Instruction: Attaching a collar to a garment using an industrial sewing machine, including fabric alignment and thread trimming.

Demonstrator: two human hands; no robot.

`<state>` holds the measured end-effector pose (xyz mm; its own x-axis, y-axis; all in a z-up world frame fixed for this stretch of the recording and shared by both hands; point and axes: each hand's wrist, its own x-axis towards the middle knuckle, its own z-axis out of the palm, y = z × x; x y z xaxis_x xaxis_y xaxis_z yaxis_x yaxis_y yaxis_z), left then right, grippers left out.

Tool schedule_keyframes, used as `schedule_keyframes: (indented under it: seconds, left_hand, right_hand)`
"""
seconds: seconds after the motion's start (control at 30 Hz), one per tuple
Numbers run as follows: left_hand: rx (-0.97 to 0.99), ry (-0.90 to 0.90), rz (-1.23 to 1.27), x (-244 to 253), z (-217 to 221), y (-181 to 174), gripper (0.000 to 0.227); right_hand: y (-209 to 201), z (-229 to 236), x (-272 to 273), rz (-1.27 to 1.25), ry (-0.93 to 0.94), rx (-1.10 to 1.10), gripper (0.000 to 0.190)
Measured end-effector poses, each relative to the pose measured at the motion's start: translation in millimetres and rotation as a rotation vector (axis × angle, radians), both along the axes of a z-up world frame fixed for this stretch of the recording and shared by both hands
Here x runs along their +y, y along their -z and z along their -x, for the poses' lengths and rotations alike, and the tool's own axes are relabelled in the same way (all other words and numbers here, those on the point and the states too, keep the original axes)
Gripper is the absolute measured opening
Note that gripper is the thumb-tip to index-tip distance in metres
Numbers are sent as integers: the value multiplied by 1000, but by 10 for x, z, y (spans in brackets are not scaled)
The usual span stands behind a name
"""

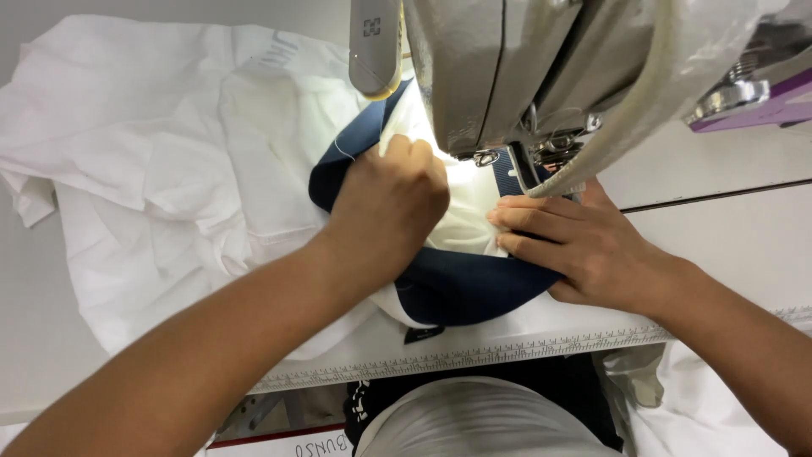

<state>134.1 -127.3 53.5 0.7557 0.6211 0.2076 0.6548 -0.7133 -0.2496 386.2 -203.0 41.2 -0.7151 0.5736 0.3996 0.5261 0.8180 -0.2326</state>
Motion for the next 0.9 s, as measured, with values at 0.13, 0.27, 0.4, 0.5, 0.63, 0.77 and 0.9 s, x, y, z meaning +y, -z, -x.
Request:
schedule_keyframes:
  seconds: [0.13, 0.27, 0.4, 0.5, 0.63, 0.77, 0.9]
  left_hand:
    - [-55, 320, 110, -165, 18, -227, 9]
    - [328, 520, -23, -176, 158, -132, 38]
    - [383, 566, -44, -50, 149, -166, 38]
    - [222, 593, 28, 110, 138, -187, 34]
    - [238, 534, -92, 262, 150, -160, 34]
    - [521, 640, -221, 270, 139, -344, 19]
    - [37, 495, 49, 135, 131, -266, 26]
  right_hand:
    - [38, -79, 18, 106, 17, -33, 35]
    - [67, -79, 79, 130, -15, 17, 28]
    - [138, -111, 123, 83, 15, -27, 32]
    - [199, -160, 216, 116, 59, -86, 35]
    - [182, -155, 318, 129, 125, -117, 46]
    - [30, -18, 315, 79, 196, -198, 45]
    - [-49, 86, 225, -87, 146, -306, 57]
